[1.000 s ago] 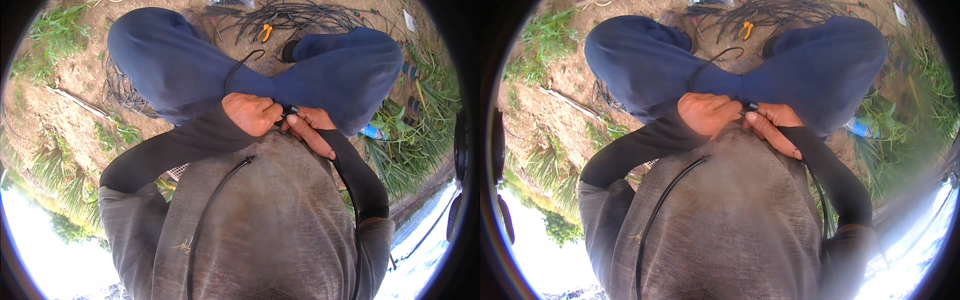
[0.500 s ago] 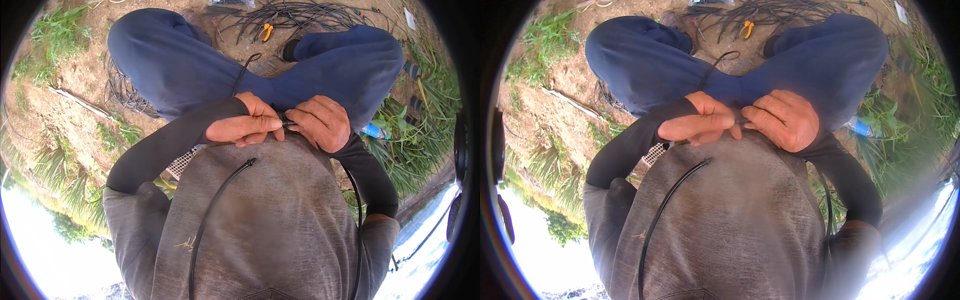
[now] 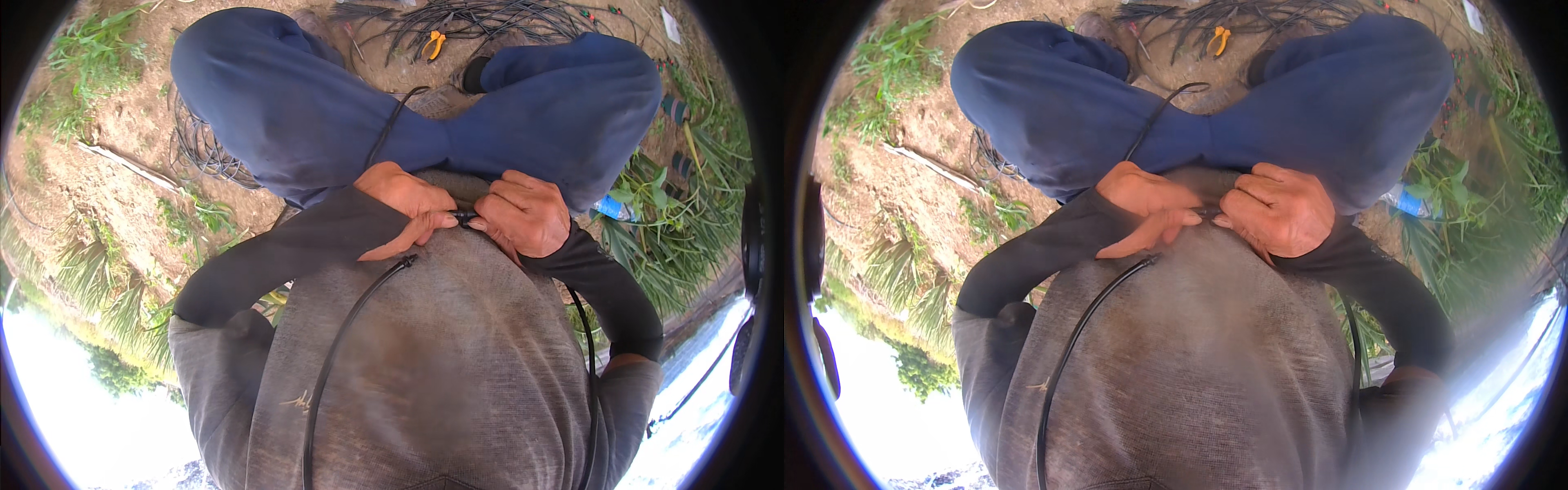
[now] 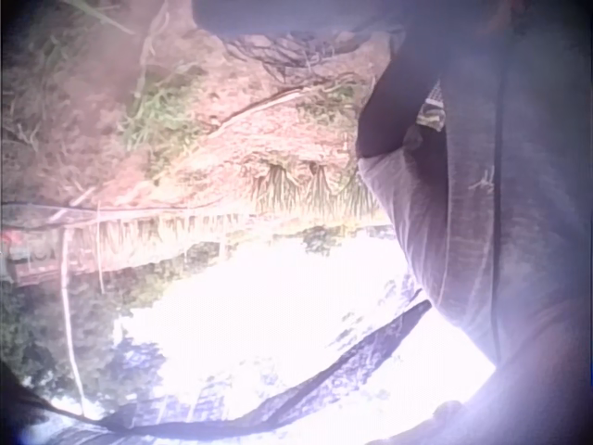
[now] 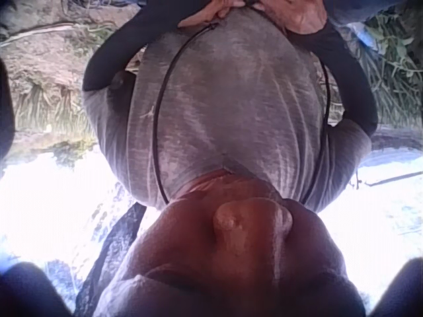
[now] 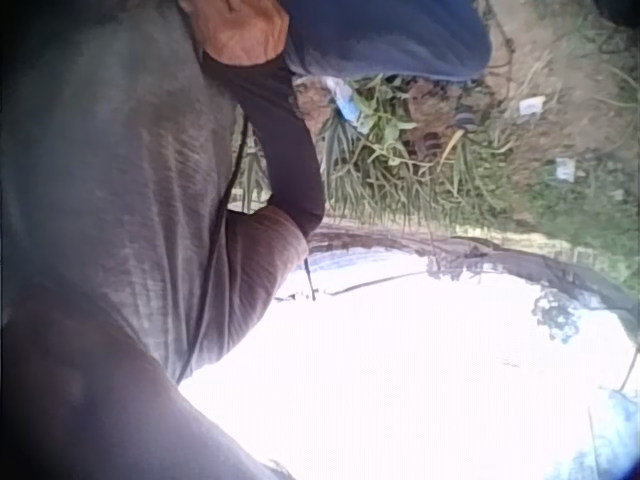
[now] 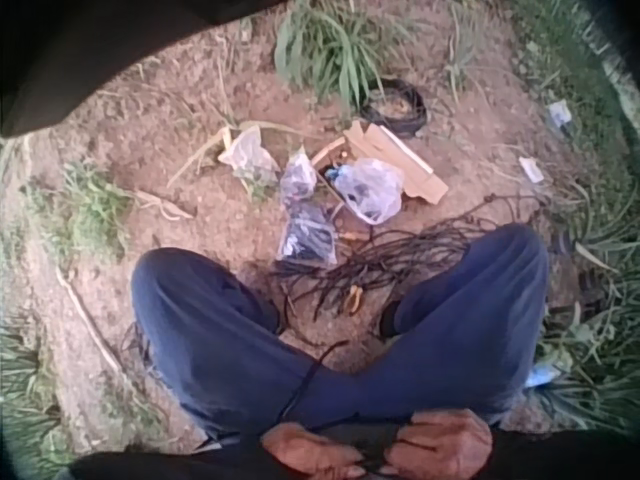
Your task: The person sits on the ground and assembles irrigation lines by stripping wire ends with pliers, inserting them into black connectors, and attaching green and red fittings. The person handles multiple wire segments and tools throughout the process.
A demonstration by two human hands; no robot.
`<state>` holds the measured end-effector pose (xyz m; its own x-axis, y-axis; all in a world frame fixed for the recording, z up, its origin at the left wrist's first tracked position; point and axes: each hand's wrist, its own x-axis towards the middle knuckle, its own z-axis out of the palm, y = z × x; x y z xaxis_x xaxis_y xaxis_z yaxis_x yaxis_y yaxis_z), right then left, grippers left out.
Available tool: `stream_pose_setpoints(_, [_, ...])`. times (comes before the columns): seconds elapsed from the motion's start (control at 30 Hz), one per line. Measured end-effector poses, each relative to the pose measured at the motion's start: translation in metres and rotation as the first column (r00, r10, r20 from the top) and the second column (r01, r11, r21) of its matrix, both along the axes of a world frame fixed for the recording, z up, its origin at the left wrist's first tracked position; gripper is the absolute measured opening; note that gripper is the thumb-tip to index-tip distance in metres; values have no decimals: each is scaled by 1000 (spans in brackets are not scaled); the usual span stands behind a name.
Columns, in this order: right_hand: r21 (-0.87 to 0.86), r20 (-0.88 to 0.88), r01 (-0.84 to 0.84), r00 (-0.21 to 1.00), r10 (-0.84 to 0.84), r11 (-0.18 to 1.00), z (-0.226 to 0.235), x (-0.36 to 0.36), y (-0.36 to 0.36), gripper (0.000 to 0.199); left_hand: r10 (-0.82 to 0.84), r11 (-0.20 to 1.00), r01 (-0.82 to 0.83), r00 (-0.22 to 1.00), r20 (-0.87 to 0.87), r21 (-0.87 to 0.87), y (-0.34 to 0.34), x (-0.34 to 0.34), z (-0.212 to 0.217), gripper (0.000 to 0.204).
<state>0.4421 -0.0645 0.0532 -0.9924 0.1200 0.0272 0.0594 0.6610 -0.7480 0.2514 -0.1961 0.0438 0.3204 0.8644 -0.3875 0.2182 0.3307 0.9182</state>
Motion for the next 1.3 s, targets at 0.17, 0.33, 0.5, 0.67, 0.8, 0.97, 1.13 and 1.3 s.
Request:
stream_pose_setpoints(0.17, [-282, 144, 73, 989, -33, 957, -1, 7, -9, 21, 139, 879, -5, 959, -247, 477, -17, 17, -16, 13])
stream_pose_setpoints(0.33, [-504, 478, 300, 878, -28, 810, 6, 6, -13, 25, 235, 770, 46, 908, -348, 637, -13, 20, -14, 11])
stream_pose_setpoints(0.5, [-680, 611, 453, 785, 104, 577, 9, 3, -9, 28, 238, 658, 206, 855, -460, 724, -12, 18, -14, 13])
stream_pose_setpoints(0.67, [-674, 679, 522, 716, 161, 522, -4, 0, -6, 34, 242, 645, 287, 803, -545, 709, -11, 13, -14, 16])
stream_pose_setpoints(0.8, [-632, 719, 565, 683, 128, 530, -4, -7, 3, 34, 271, 784, 134, 804, -529, 606, -8, 13, -26, 16])
stream_pose_setpoints(0.97, [-583, 628, 484, 778, -15, 653, -2, -4, -3, 32, 199, 912, -21, 897, -396, 410, -1, 7, -18, 11])
stream_pose_setpoints(1.13, [-518, 595, 419, 803, -38, 746, -3, -1, -7, 26, 136, 979, -93, 960, -246, 179, -3, 2, -16, 10])
stream_pose_setpoints(1.3, [-433, 525, 316, 850, -49, 844, 4, -6, -10, 16, 88, 892, -87, 996, -17, -443, 9, -10, 12, 18])
